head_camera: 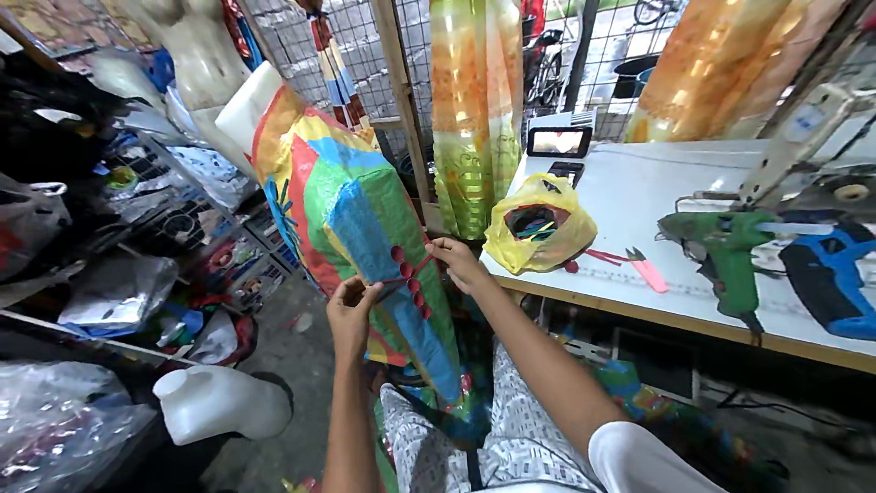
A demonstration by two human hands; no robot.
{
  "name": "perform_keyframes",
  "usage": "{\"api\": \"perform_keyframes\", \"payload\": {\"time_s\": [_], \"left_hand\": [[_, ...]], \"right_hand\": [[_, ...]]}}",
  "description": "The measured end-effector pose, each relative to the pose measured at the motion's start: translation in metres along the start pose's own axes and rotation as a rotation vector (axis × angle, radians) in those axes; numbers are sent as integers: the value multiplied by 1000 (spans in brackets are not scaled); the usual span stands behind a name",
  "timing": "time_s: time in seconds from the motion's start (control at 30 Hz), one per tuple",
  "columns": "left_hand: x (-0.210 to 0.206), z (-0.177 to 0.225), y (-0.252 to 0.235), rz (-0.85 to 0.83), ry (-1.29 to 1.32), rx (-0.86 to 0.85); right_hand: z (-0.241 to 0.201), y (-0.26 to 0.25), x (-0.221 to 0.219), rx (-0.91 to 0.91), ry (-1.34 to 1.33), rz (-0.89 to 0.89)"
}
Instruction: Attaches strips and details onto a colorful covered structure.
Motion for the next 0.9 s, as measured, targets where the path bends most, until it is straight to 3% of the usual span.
{"api": "perform_keyframes", "payload": {"time_s": [0.13,0.2,0.23,0.37,0.47,0.53,0.63,0.77,0.9], "left_hand": [[4,3,5,-217,46,-7],[20,7,10,-213,1,-62],[36,8,15,-115,-26,-83],[117,0,61,587,82,10],[163,-4,107,892,207,22],[179,-7,129,973,207,45],[179,-9,134,890,118,70],[133,-9,114,593,47,133],[83,1,76,263,-3,18]], "right_hand": [[1,-4,2,20,4,10],[1,-11,4,33,-1,24],[0,-12,5,34,7,28],[-8,-2,10,75,73,97],[-16,17,15,113,127,211],[-14,23,19,137,111,289],[-7,37,25,165,85,332],[-3,62,29,186,87,298],[8,96,55,172,152,303]]}}
Point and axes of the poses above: each hand's wrist, its own y-axis away from the middle knuckle, its own x-axis out of the back of the hand, z = x × y, the point moved 6 cm from there along -y, towards the middle knuckle, and after that the axes turned 12 degrees about -x, right-handed, at the moved point
